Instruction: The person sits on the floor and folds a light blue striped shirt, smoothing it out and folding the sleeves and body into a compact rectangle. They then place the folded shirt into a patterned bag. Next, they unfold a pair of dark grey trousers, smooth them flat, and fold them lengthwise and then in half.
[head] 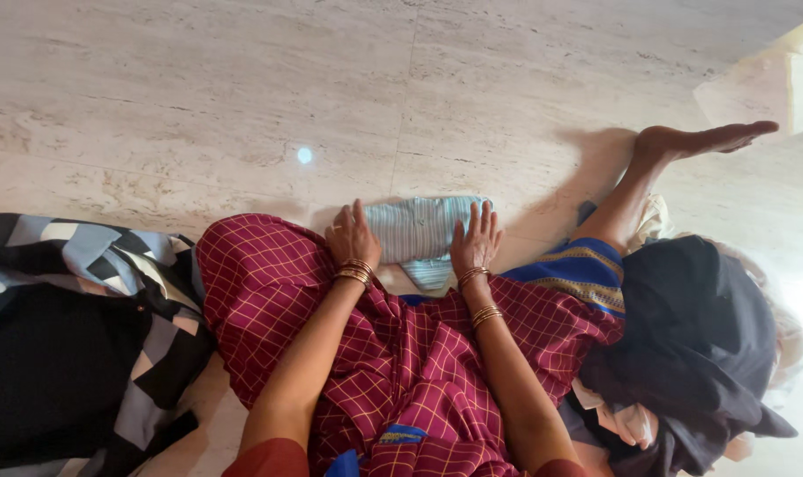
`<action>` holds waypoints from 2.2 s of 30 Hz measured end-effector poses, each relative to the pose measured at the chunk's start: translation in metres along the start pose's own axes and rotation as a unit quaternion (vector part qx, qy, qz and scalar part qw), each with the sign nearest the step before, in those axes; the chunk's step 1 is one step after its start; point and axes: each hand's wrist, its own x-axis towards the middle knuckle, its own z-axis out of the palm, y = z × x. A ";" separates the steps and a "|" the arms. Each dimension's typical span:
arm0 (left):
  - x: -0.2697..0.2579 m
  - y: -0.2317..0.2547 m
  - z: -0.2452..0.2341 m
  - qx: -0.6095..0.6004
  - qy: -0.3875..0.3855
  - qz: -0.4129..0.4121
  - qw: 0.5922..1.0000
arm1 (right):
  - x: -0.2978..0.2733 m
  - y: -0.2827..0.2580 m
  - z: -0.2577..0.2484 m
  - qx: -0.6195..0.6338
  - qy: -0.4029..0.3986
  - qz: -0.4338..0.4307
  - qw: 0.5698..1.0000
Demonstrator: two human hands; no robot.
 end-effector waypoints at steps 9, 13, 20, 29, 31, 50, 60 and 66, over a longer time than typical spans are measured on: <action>0.006 0.045 0.053 0.059 0.033 0.164 0.984 | -0.005 -0.051 0.039 -0.032 -0.030 -0.007 0.999; 0.018 0.040 0.047 0.074 0.039 0.198 0.977 | 0.005 -0.056 0.026 -0.051 -0.044 -0.027 0.997; 0.068 0.046 0.049 0.052 0.064 0.215 0.973 | 0.054 -0.067 0.019 -0.039 -0.045 -0.076 0.995; 0.105 0.045 0.065 0.058 0.074 0.197 0.976 | 0.099 -0.057 0.042 -0.009 -0.023 -0.104 0.994; 0.103 0.033 0.066 0.066 0.090 0.210 0.971 | 0.094 -0.047 0.041 -0.029 0.007 -0.085 0.996; 0.043 -0.039 -0.009 -0.244 -0.008 0.105 0.964 | 0.053 -0.103 -0.054 0.484 -0.211 0.048 0.848; -0.174 -0.323 -0.312 -0.122 0.366 0.006 0.922 | -0.088 -0.441 -0.073 0.453 -0.443 -0.207 0.745; -0.204 -0.473 -0.268 -0.062 0.358 -0.202 0.910 | -0.194 -0.493 0.014 0.189 -0.352 -0.439 0.804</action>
